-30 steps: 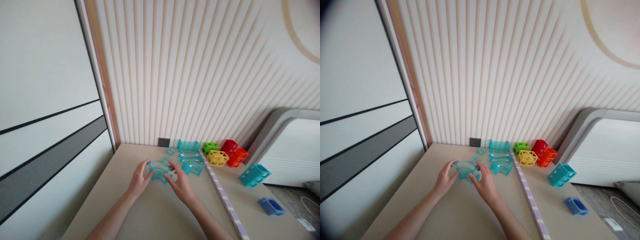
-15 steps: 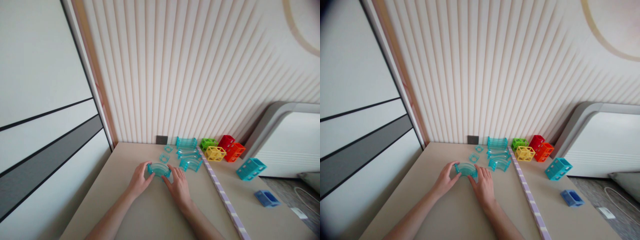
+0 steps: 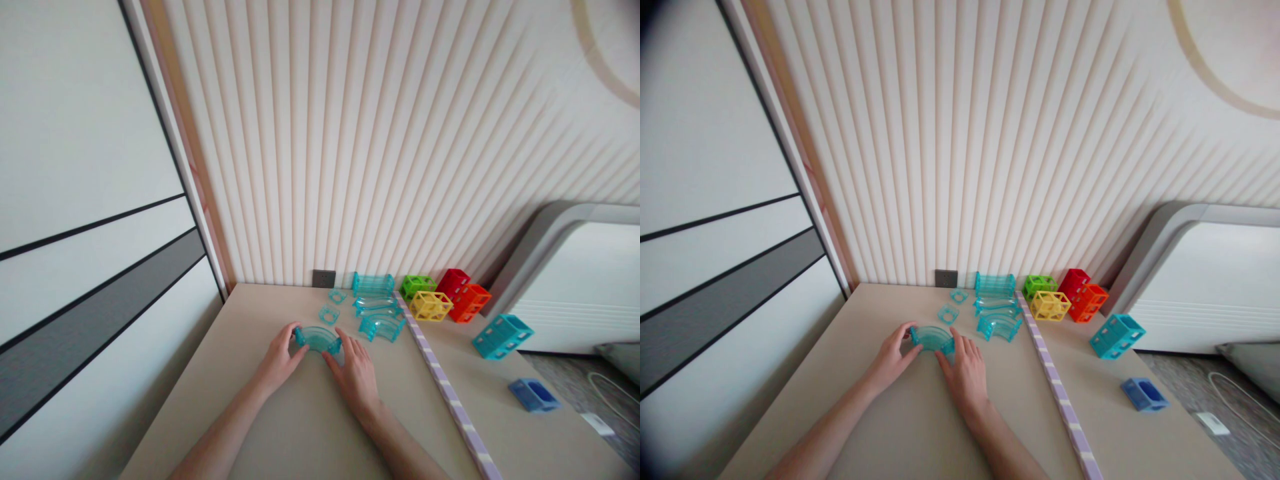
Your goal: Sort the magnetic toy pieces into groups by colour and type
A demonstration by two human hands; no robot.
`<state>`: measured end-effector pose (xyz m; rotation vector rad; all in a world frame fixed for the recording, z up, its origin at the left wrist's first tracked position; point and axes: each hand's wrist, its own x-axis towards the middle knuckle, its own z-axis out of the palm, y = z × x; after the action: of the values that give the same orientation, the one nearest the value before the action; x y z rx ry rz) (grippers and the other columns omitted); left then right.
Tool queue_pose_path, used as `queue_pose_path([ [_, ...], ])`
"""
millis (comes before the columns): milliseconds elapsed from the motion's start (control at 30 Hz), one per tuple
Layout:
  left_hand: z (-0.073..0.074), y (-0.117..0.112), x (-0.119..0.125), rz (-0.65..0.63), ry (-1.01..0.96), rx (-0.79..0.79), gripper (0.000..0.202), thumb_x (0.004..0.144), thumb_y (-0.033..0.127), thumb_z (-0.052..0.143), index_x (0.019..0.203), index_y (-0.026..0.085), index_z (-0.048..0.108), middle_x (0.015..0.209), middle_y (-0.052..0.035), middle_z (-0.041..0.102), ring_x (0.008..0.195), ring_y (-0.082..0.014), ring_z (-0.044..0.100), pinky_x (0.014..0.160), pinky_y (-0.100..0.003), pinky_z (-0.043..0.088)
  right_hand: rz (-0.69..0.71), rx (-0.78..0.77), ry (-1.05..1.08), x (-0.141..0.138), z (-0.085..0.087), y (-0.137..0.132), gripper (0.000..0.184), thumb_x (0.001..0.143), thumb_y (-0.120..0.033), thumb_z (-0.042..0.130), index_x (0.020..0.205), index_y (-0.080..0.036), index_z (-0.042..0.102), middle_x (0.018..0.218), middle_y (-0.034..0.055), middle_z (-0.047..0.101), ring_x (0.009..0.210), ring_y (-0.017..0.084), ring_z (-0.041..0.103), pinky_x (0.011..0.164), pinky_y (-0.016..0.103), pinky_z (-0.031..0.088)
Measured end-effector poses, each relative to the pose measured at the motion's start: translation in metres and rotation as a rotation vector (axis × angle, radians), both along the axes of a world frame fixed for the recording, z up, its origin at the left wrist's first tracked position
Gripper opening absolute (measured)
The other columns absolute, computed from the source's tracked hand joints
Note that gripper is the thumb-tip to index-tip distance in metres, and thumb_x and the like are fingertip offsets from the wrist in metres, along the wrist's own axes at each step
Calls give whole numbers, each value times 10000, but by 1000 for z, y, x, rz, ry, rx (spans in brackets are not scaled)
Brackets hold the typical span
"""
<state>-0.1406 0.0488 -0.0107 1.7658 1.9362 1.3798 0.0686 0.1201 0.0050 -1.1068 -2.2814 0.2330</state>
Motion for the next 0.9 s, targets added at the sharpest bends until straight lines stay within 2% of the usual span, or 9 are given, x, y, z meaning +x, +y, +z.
queue_pose_path([
  [200, -7, 3, -2, 19, -21, -33, 448, 877, 297, 651, 1298, 209, 527, 1225, -127, 720, 1106, -266, 709, 980, -455, 573, -17, -60, -21, 0, -1, -1, 511, 931, -376, 669, 1387, -177, 555, 1247, 132, 727, 1126, 290, 702, 961, 413, 549],
  [400, -14, 3, -4, 51, -22, -91, 650, 767, 265, 761, 1359, 191, 503, 1249, -151, 716, 1139, -296, 702, 991, -469, 567, -69, -177, -51, 0, 1, -4, 709, 909, -384, 674, 1520, -130, 420, 1248, 150, 718, 1140, 305, 683, 994, 440, 526],
  [600, -12, 4, -3, 77, -6, -149, 580, 770, 222, 752, 1309, 209, 537, 1128, -113, 769, 1032, -264, 745, 949, -435, 586, -97, -235, -76, 1, 4, -7, 693, 909, -382, 649, 1520, -133, 439, 1275, 155, 705, 1172, 308, 666, 1020, 422, 502],
  [700, -12, 5, 0, 92, 13, -168, 578, 751, 210, 768, 1287, 217, 553, 1121, -111, 774, 1036, -269, 748, 945, -431, 586, -109, -207, -67, 4, 2, -6, 683, 910, -374, 642, 1523, -153, 441, 1243, 143, 720, 1138, 305, 681, 995, 418, 517],
  [900, -18, 8, 19, 144, 87, -197, 566, 738, 189, 758, 1274, 177, 577, 1149, -154, 758, 1082, -313, 732, 967, -457, 566, -89, -43, -43, 22, -8, -3, 674, 925, -358, 626, 1539, -179, 411, 1117, 130, 765, 1013, 307, 728, 897, 415, 558],
])
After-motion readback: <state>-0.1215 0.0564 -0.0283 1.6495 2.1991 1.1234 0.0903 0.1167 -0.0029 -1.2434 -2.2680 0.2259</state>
